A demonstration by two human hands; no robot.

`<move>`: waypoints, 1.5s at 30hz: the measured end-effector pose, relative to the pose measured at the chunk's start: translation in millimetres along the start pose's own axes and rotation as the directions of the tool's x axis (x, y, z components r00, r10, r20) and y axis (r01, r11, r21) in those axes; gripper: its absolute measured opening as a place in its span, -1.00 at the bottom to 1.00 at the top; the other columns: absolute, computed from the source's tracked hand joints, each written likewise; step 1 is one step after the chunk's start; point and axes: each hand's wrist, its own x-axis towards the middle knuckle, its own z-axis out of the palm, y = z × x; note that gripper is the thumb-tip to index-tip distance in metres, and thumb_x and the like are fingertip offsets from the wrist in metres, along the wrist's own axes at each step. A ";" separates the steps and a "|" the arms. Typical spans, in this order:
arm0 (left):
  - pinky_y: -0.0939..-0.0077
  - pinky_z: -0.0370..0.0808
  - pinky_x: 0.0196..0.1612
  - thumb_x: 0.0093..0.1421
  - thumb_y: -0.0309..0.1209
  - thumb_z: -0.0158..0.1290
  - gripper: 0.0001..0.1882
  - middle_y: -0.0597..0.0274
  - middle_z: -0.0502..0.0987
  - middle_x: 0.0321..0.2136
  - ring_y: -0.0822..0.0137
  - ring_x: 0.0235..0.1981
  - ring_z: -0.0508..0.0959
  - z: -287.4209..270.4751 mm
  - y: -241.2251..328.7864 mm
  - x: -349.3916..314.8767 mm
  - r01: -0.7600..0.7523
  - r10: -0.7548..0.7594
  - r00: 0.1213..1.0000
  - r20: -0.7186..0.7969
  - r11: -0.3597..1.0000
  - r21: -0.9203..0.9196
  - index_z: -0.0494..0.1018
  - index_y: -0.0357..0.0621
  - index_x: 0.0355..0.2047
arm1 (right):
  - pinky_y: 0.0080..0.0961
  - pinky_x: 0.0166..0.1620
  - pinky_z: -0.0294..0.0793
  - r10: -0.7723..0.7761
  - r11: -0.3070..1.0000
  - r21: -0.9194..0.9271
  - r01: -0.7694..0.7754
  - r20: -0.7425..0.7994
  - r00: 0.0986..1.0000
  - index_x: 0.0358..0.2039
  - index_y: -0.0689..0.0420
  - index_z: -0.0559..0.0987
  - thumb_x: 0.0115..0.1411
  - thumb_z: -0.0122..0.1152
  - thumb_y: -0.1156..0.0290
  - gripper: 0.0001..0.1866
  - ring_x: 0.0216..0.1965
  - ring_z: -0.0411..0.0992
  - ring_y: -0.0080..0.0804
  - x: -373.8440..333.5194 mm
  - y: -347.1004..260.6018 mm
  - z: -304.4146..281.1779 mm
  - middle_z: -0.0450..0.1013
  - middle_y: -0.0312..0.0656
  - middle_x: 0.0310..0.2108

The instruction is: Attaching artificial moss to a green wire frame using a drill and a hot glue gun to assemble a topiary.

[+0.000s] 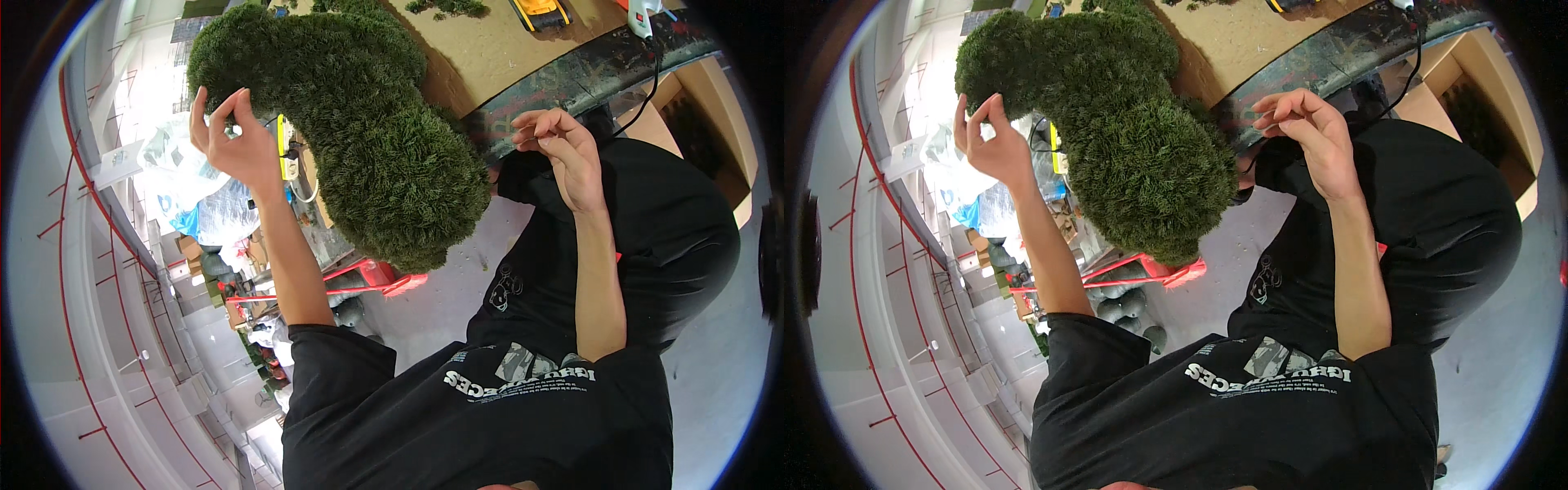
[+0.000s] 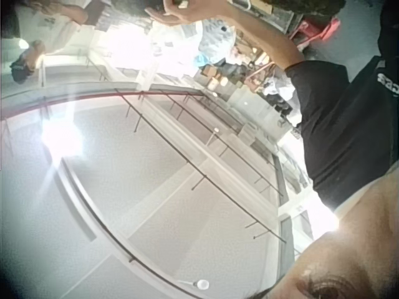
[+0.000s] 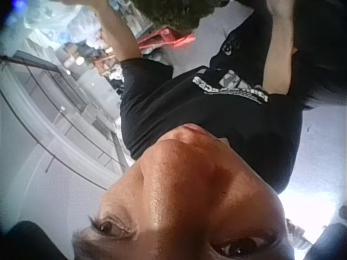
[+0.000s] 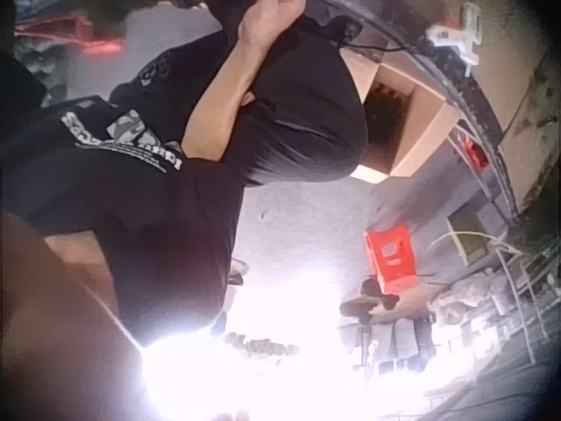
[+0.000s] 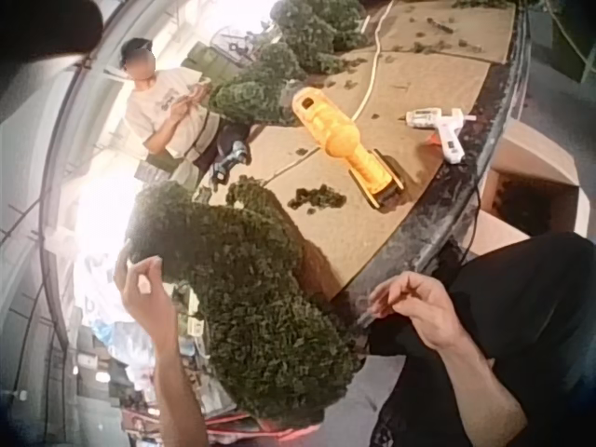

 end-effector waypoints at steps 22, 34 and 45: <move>-0.03 0.28 0.35 0.24 -0.33 0.35 -0.94 0.17 0.56 0.13 -0.04 0.31 0.36 2.3 -24.2 -4.9 -0.319 0.311 0.947 0.080 0.942 0.107 0.70 0.03 -0.35 | -0.33 0.11 0.52 0.017 0.999 -0.031 -0.017 -0.003 1.000 -0.22 0.15 0.48 0.32 0.06 0.53 -0.94 -0.01 0.54 -0.32 1.2 2.3 -0.6 0.51 0.02 0.04; 0.27 0.50 -0.07 0.41 -0.46 0.09 -0.84 0.23 0.63 -0.29 0.24 -0.20 0.57 -33.3 -29.8 32.8 -0.120 0.118 0.992 0.044 0.992 0.038 0.61 -0.15 -0.32 | -0.33 0.10 0.52 0.014 0.999 -0.036 -0.014 -0.009 1.000 -0.22 0.15 0.48 0.32 0.05 0.53 -0.94 -0.03 0.55 -0.32 0.8 4.0 -1.0 0.52 0.01 0.03; 0.26 0.46 0.05 0.07 -0.28 0.46 -0.90 0.45 0.67 -0.09 0.19 -0.04 0.51 0.2 -32.2 49.0 -0.337 0.316 0.938 0.142 0.928 0.161 0.81 0.15 -0.38 | -0.34 0.12 0.52 0.015 0.999 -0.030 -0.015 0.004 1.000 -0.21 0.17 0.48 0.32 0.07 0.51 -0.94 -0.02 0.55 -0.32 1.2 2.1 -0.2 0.52 0.01 0.04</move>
